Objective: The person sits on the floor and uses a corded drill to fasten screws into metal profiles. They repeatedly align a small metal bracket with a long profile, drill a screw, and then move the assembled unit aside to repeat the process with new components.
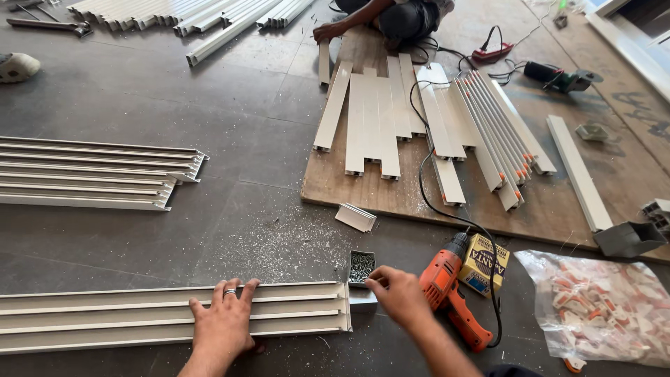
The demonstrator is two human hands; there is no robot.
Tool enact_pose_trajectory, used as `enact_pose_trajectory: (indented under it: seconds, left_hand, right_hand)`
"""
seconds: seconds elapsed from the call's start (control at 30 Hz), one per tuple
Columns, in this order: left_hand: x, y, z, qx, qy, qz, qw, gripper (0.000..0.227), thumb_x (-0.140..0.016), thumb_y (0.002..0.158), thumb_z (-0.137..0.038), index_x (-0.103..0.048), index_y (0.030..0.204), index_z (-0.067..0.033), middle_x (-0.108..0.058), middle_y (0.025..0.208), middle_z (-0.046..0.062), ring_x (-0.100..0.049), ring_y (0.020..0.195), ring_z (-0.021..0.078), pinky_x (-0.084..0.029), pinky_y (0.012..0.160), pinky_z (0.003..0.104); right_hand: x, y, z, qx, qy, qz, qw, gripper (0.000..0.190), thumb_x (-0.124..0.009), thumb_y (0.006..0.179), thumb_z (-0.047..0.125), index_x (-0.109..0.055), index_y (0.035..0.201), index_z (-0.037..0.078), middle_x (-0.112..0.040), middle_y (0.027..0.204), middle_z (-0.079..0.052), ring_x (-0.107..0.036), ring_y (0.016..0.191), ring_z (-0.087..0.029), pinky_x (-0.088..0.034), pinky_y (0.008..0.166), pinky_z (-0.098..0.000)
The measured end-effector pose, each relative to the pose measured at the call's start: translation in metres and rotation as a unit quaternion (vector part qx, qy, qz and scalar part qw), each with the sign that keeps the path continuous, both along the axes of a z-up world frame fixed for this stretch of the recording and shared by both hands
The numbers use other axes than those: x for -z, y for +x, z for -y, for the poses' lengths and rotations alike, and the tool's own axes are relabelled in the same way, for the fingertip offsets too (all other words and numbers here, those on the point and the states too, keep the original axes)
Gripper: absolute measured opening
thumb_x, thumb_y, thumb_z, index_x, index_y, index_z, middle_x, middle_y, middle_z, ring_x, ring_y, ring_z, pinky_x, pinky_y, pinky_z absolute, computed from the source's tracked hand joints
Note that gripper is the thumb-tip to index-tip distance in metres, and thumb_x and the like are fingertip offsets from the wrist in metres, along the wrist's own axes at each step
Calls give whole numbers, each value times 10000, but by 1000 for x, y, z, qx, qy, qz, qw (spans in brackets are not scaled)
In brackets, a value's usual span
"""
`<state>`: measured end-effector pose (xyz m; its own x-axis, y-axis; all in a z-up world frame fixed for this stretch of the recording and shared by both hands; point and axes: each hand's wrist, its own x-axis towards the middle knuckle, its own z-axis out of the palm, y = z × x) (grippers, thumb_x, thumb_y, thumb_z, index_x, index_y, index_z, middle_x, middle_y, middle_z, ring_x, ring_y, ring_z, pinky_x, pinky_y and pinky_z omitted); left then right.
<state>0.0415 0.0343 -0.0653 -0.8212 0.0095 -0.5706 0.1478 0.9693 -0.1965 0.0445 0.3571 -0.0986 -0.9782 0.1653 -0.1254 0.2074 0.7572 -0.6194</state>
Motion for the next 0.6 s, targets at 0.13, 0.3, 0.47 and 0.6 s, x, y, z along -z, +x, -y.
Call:
enact_pose_trajectory:
  seconds: [0.13,0.3,0.47,0.6]
  left_hand:
    - [-7,-2,-27,0,46,23,999,1434,-846,668,-837,107,1625,-355,-52,1726,94,1,1577,364,-105,1196,726]
    - [1,6,-98,50,126,0,991,1345,-770,665,-842,32,1636,-371,-136,1715,52,-45,1588,326,-67,1174,801]
    - [11,4,-112,93,104,-19,990,1295,-700,708,-863,21,1650,-342,-193,1684,120,-106,1566,344,-2,1189,786]
    - [19,-4,-108,116,121,-22,986,1305,-670,699,-905,-15,1646,-292,-212,1666,159,-116,1560,344,2,1208,716]
  right_hand:
    - [-2,11,-7,-87,38,25,995,190,-768,851,266,-791,1010,164,-760,1024,-42,-738,960,-213,-583,897,-361]
    - [15,22,14,-100,73,16,992,317,-832,779,214,-754,1086,218,-651,1150,-17,-614,1144,-244,-499,1004,-382]
    - [24,18,11,-105,75,30,991,267,-820,787,206,-727,1036,224,-643,1157,-1,-594,1180,-236,-487,1026,-373]
    - [16,16,13,-113,72,35,990,245,-832,769,205,-743,997,221,-658,1162,16,-598,1178,-223,-491,1009,-370]
